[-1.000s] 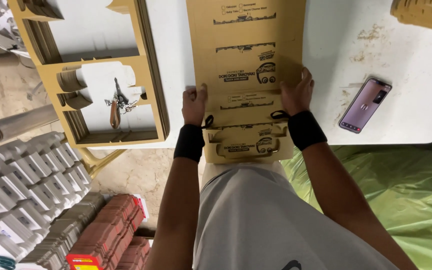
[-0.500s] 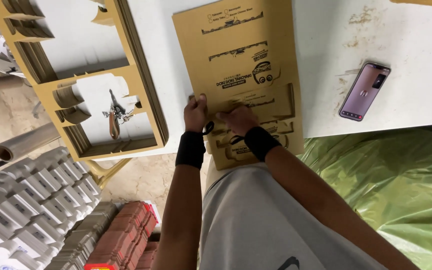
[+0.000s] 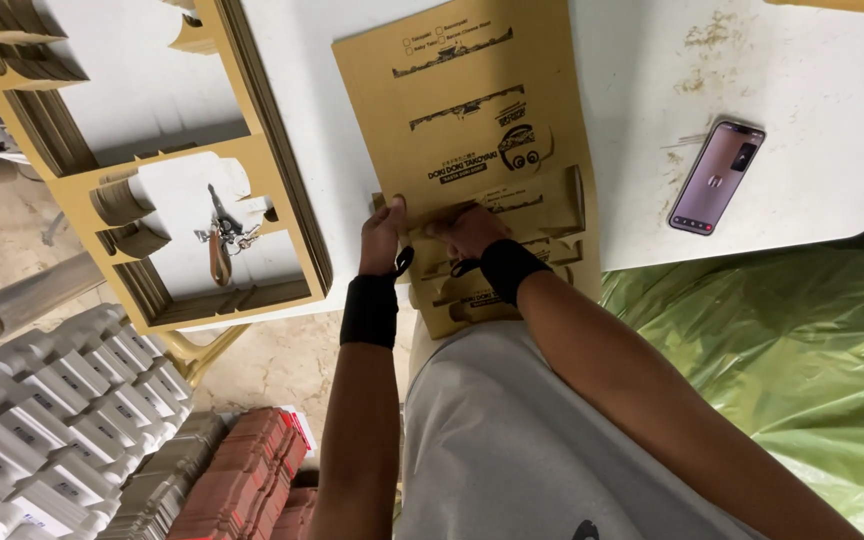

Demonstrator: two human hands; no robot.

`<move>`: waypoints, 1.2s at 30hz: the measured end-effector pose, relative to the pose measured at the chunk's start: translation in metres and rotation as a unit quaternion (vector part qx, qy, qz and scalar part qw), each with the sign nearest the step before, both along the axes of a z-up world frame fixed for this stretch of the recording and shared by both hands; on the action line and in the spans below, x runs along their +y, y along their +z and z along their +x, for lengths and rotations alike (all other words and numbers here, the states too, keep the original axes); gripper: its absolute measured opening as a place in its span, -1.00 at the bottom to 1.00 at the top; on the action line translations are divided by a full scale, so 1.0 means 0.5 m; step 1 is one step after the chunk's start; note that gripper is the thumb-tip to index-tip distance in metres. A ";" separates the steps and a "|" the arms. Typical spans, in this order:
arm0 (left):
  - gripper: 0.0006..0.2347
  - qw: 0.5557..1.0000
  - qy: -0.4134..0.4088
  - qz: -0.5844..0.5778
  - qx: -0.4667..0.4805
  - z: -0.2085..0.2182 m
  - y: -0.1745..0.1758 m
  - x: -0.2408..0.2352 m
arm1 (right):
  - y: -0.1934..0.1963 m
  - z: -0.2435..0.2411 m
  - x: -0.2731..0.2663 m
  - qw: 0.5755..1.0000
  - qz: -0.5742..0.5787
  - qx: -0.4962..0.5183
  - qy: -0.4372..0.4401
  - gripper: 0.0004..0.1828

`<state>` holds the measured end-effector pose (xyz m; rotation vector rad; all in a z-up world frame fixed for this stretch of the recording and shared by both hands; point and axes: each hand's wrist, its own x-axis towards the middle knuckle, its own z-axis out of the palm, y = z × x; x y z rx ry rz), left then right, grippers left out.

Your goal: A person is manually punching out pre-cut shapes from cardboard sheets on a white table in a factory setting.

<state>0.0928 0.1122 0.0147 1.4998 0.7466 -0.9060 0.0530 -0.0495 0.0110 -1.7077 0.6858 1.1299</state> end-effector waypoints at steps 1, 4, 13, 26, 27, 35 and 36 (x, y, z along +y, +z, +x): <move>-0.60 1.000 0.000 -0.002 0.002 0.013 0.034 -0.015 | -0.010 -0.003 0.000 1.000 -0.002 0.002 0.000 -0.38; -0.22 0.998 -0.005 -0.053 0.038 0.038 0.088 -0.043 | -0.040 -0.014 0.002 1.000 0.016 -0.006 0.003 -0.37; -0.46 0.996 0.003 -0.094 -0.007 0.039 -0.104 -0.009 | -0.061 -0.004 -0.003 0.999 0.012 -0.006 0.037 -0.23; -0.06 0.988 -0.081 -0.094 0.095 0.106 0.082 -0.038 | -0.071 -0.009 -0.008 0.997 0.050 -0.043 0.047 -0.24; 0.03 0.985 -0.101 -0.091 0.110 0.101 0.053 -0.024 | -0.063 -0.013 -0.006 0.996 0.065 -0.054 0.032 -0.24; -0.20 0.982 -0.120 -0.111 0.090 0.099 0.076 -0.047 | -0.090 -0.020 -0.009 0.992 0.053 -0.057 0.103 -0.19; -0.20 0.982 -0.106 -0.131 0.087 0.097 0.052 -0.042 | -0.090 -0.015 -0.013 0.986 0.055 -0.077 0.138 -0.20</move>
